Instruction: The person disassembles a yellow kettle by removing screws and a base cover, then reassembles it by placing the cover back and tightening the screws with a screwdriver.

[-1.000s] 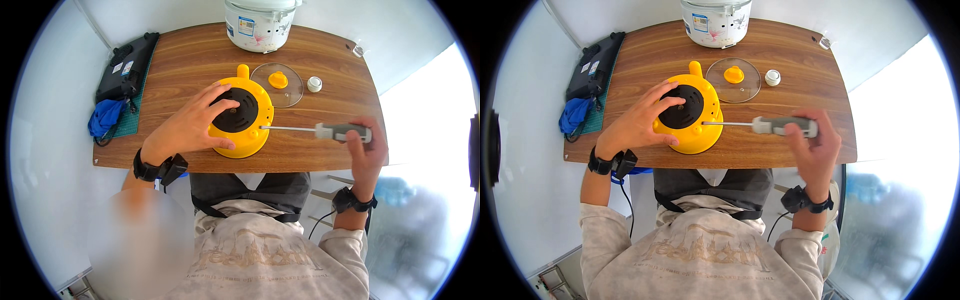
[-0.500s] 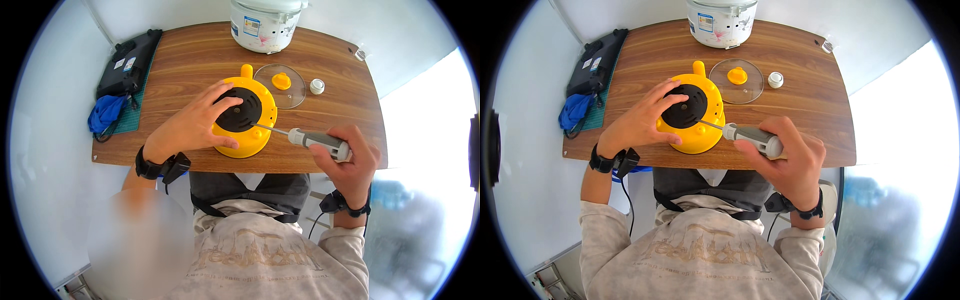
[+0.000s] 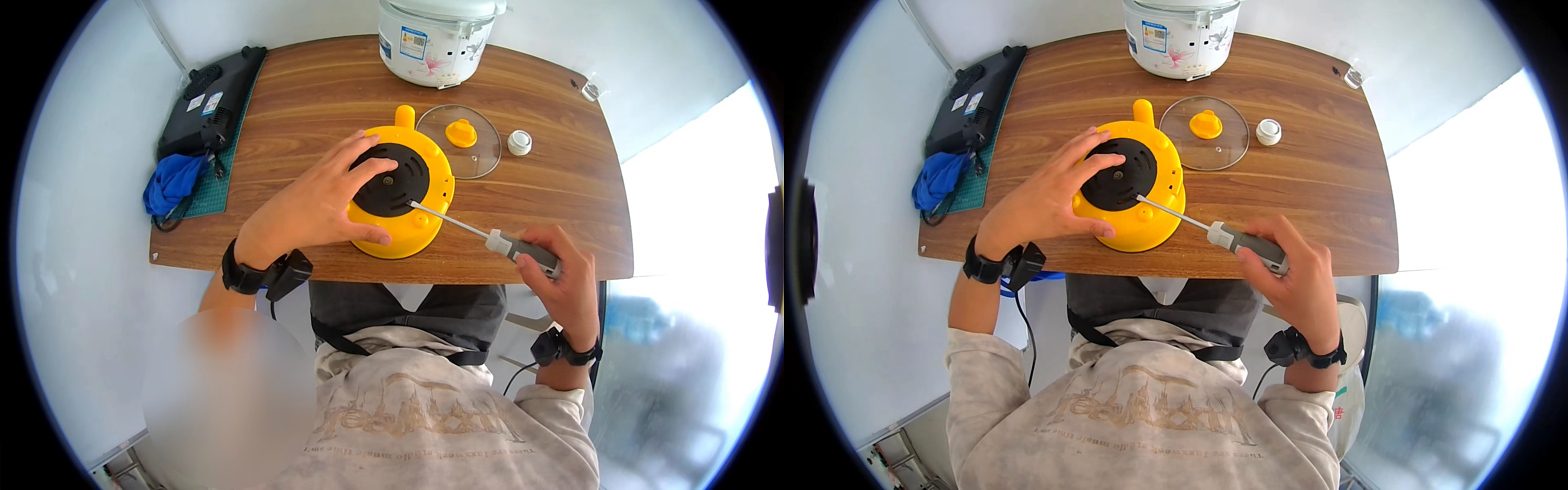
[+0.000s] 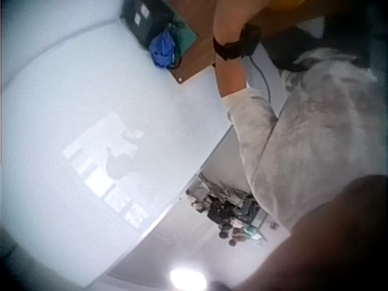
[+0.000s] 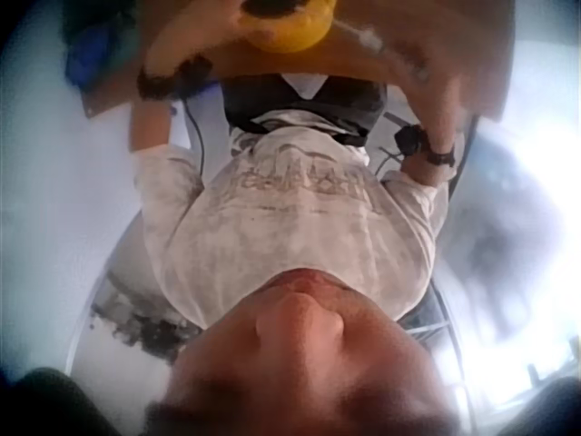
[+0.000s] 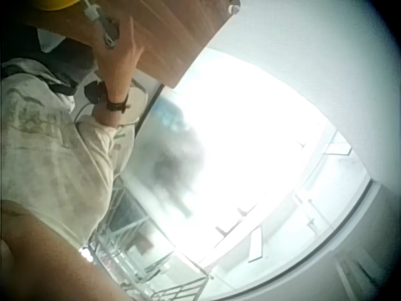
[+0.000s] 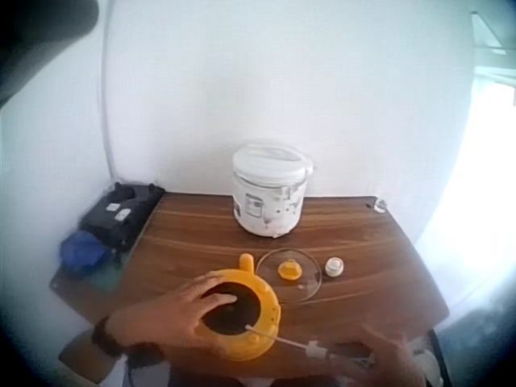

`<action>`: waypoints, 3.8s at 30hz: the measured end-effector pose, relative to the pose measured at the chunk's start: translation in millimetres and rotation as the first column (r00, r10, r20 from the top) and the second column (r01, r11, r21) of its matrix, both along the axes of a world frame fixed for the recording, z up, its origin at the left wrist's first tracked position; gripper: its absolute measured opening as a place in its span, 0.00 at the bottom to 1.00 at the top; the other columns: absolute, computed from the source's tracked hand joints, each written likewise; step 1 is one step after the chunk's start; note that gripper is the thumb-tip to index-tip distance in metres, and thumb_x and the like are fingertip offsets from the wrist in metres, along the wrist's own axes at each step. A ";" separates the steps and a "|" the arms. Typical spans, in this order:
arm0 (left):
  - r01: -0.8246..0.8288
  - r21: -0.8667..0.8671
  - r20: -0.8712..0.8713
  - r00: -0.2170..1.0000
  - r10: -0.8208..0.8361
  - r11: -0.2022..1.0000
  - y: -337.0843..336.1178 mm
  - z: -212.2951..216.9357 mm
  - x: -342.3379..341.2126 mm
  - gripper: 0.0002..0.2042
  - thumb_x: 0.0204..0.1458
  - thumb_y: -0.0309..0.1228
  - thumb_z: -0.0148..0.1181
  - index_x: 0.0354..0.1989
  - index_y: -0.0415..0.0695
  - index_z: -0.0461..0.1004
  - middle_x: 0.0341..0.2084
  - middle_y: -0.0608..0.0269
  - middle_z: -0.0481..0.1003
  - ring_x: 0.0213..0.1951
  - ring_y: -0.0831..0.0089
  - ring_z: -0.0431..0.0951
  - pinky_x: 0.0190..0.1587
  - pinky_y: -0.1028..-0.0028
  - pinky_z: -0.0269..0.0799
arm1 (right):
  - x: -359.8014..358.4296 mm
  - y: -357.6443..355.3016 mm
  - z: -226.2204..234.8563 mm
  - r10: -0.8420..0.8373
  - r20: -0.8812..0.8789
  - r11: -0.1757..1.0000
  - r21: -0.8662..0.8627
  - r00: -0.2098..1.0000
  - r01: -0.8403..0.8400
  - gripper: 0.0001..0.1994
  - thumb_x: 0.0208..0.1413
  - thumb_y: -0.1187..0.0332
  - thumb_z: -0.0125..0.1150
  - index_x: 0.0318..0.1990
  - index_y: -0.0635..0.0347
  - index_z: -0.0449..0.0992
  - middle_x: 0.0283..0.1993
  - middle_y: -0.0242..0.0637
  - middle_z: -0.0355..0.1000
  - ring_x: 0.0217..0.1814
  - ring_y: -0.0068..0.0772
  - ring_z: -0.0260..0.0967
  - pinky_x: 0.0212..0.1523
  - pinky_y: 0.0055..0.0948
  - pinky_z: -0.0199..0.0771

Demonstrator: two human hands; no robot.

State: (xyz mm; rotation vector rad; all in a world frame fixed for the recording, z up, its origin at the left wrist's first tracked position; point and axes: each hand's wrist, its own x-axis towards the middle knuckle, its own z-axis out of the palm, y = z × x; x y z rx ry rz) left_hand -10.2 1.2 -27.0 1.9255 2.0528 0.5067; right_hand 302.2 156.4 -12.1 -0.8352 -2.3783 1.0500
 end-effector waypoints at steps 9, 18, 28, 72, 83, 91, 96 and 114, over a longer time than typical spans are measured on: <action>-0.009 -0.031 -0.007 1.000 0.009 0.999 0.3 2.4 0.3 0.42 0.40 0.54 0.77 0.66 0.54 0.68 0.72 0.50 0.55 0.75 0.49 0.50 0.73 0.54 0.56 | 1.8 1.2 -19.5 0.071 0.012 0.997 0.019 0.997 -0.071 0.13 0.54 0.68 0.71 0.45 0.60 0.78 0.34 0.40 0.80 0.31 0.37 0.77 0.37 0.28 0.76; 0.014 0.016 -0.037 0.999 -0.014 1.000 -1.2 -7.7 -2.7 0.37 0.45 0.57 0.73 0.61 0.52 0.72 0.72 0.50 0.56 0.76 0.50 0.50 0.73 0.55 0.56 | 10.0 13.9 -30.6 -0.160 -0.304 0.942 -0.332 0.939 0.053 0.12 0.59 0.73 0.68 0.49 0.65 0.76 0.40 0.36 0.79 0.40 0.24 0.74 0.43 0.24 0.74; -0.068 0.039 -0.076 0.995 0.071 0.997 -6.5 -3.0 5.1 0.33 0.47 0.59 0.70 0.56 0.49 0.76 0.71 0.50 0.58 0.76 0.51 0.49 0.73 0.56 0.55 | 29.2 65.4 -99.2 -0.168 0.020 0.978 0.126 0.986 0.164 0.14 0.59 0.72 0.64 0.53 0.62 0.76 0.44 0.46 0.77 0.45 0.47 0.75 0.47 0.35 0.73; -0.525 -0.374 0.554 0.535 0.638 0.765 -35.6 -34.6 -35.7 0.46 0.61 0.72 0.28 0.73 0.44 0.58 0.68 0.45 0.64 0.59 0.54 0.76 0.47 0.65 0.82 | -98.3 41.3 -66.4 0.212 0.083 0.951 -0.245 0.974 -0.187 0.26 0.71 0.48 0.46 0.65 0.58 0.69 0.56 0.52 0.75 0.45 0.47 0.78 0.42 0.36 0.81; -0.486 -0.347 0.738 0.386 0.553 0.802 -42.3 -17.6 -15.7 0.41 0.64 0.68 0.33 0.69 0.44 0.64 0.54 0.51 0.76 0.42 0.64 0.85 0.33 0.70 0.84 | -117.8 36.0 -52.4 0.262 0.088 0.772 -0.616 0.961 -0.155 0.32 0.73 0.41 0.32 0.73 0.51 0.61 0.56 0.45 0.77 0.43 0.40 0.83 0.43 0.30 0.86; -0.506 -0.295 0.755 0.397 0.522 0.811 -49.9 1.4 -6.6 0.38 0.65 0.65 0.36 0.68 0.45 0.64 0.51 0.53 0.77 0.42 0.68 0.84 0.32 0.72 0.85 | -114.5 28.9 -28.2 0.310 0.008 0.829 -0.491 0.951 -0.266 0.32 0.74 0.44 0.34 0.70 0.61 0.63 0.47 0.43 0.79 0.42 0.34 0.83 0.46 0.28 0.85; -0.490 -0.329 0.755 0.377 0.536 0.808 -47.6 -6.5 -10.2 0.38 0.65 0.66 0.35 0.69 0.44 0.63 0.54 0.52 0.75 0.43 0.68 0.84 0.31 0.72 0.84 | -120.1 33.5 -40.5 0.293 0.018 0.818 -0.522 0.956 -0.241 0.31 0.73 0.42 0.34 0.72 0.53 0.61 0.47 0.41 0.78 0.41 0.31 0.82 0.44 0.27 0.85; -0.446 -0.413 0.623 0.498 0.604 0.794 -38.0 -37.9 -23.1 0.44 0.63 0.70 0.29 0.75 0.47 0.55 0.68 0.44 0.63 0.67 0.51 0.69 0.46 0.63 0.83 | -117.7 39.0 -80.2 0.267 0.051 0.779 -0.600 0.962 -0.184 0.34 0.72 0.39 0.33 0.68 0.57 0.67 0.52 0.43 0.75 0.43 0.30 0.80 0.43 0.29 0.84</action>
